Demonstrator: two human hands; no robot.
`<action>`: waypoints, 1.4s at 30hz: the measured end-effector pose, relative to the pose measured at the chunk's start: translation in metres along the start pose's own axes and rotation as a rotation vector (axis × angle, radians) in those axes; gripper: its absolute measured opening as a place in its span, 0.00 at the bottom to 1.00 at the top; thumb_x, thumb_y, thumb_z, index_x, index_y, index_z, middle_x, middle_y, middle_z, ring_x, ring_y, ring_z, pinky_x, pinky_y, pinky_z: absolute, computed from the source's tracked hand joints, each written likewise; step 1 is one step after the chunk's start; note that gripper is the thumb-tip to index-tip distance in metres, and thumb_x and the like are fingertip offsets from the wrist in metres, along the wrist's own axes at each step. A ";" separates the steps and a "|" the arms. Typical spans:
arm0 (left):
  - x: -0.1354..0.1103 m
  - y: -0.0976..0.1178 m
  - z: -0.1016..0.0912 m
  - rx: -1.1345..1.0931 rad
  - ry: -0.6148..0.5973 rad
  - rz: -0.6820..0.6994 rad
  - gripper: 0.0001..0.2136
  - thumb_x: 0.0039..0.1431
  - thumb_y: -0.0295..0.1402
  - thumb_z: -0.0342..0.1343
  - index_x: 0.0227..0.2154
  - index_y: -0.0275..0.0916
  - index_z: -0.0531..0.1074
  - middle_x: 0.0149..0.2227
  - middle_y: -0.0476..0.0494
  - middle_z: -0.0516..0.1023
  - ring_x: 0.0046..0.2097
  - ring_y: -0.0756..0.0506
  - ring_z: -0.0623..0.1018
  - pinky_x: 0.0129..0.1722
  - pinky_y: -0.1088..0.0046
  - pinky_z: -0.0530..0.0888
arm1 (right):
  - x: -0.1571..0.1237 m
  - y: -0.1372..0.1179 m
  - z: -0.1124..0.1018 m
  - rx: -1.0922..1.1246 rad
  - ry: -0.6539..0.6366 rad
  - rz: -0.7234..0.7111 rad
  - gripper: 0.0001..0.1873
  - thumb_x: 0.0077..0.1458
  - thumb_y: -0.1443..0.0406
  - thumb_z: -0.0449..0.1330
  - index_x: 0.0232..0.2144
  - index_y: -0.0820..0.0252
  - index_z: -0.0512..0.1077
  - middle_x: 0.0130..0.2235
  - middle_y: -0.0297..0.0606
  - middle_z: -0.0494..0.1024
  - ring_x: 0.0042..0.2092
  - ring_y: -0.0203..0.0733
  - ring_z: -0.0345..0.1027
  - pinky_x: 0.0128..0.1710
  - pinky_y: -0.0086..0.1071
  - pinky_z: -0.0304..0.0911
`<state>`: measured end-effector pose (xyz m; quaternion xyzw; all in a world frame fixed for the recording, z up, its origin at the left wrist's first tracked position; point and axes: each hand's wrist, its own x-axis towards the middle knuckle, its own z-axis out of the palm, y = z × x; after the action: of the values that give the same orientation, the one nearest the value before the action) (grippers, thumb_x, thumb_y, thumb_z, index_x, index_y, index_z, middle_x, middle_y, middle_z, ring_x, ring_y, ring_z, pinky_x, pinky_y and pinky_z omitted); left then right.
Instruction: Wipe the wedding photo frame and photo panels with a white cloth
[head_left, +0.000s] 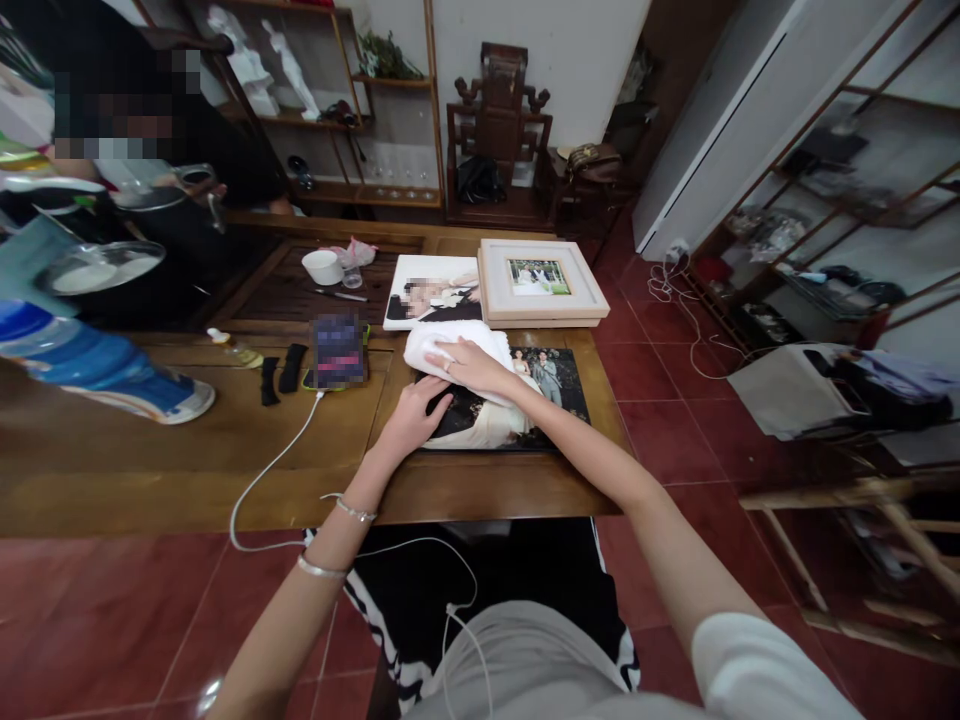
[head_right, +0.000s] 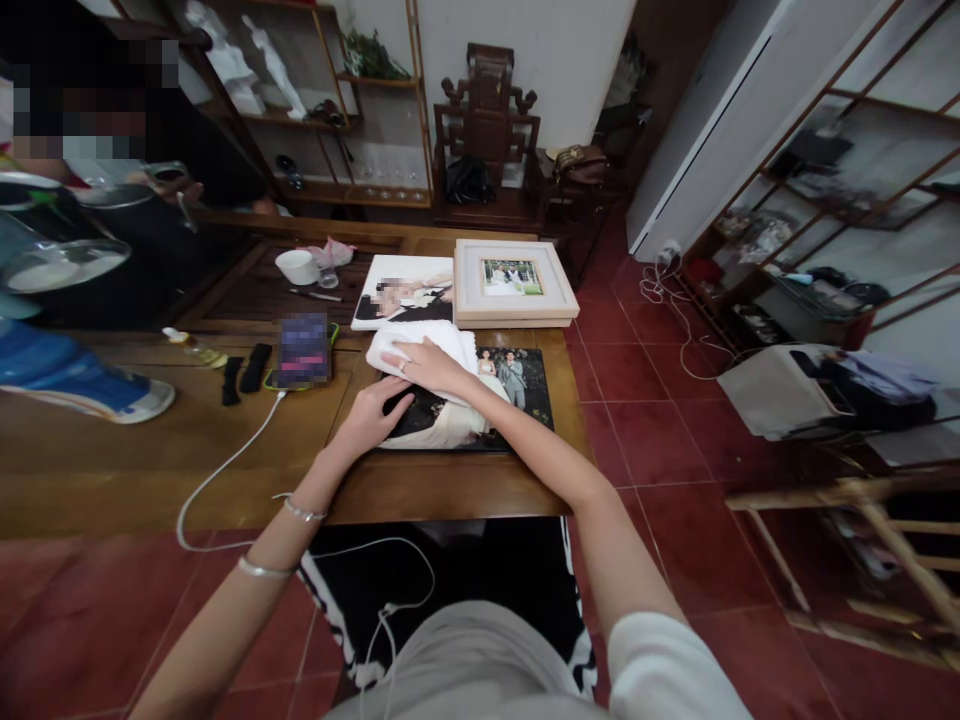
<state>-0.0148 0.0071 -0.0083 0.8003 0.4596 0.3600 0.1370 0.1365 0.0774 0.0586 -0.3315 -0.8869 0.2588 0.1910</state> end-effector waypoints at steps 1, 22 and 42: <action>0.000 0.000 0.000 -0.005 0.000 -0.001 0.15 0.65 0.34 0.49 0.47 0.34 0.76 0.50 0.35 0.78 0.53 0.37 0.76 0.55 0.54 0.72 | -0.010 0.004 -0.001 -0.016 0.014 -0.003 0.17 0.68 0.58 0.46 0.37 0.60 0.71 0.42 0.40 0.79 0.47 0.46 0.71 0.59 0.44 0.51; -0.002 -0.001 0.000 -0.020 0.065 0.011 0.17 0.64 0.38 0.51 0.50 0.36 0.73 0.55 0.35 0.74 0.58 0.39 0.73 0.59 0.53 0.69 | -0.155 0.065 -0.057 -0.665 0.122 0.112 0.25 0.46 0.83 0.49 0.42 0.59 0.72 0.65 0.40 0.59 0.69 0.60 0.40 0.61 0.71 0.36; -0.002 -0.001 0.000 -0.007 -0.021 -0.017 0.24 0.65 0.45 0.49 0.55 0.32 0.69 0.60 0.31 0.68 0.63 0.37 0.65 0.63 0.51 0.63 | -0.191 0.017 -0.031 -0.419 -0.059 0.019 0.26 0.38 0.80 0.50 0.38 0.58 0.75 0.65 0.37 0.61 0.69 0.56 0.38 0.64 0.65 0.33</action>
<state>-0.0164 0.0060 -0.0100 0.7995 0.4639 0.3520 0.1475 0.2960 -0.0321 0.0412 -0.3649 -0.9233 0.0799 0.0894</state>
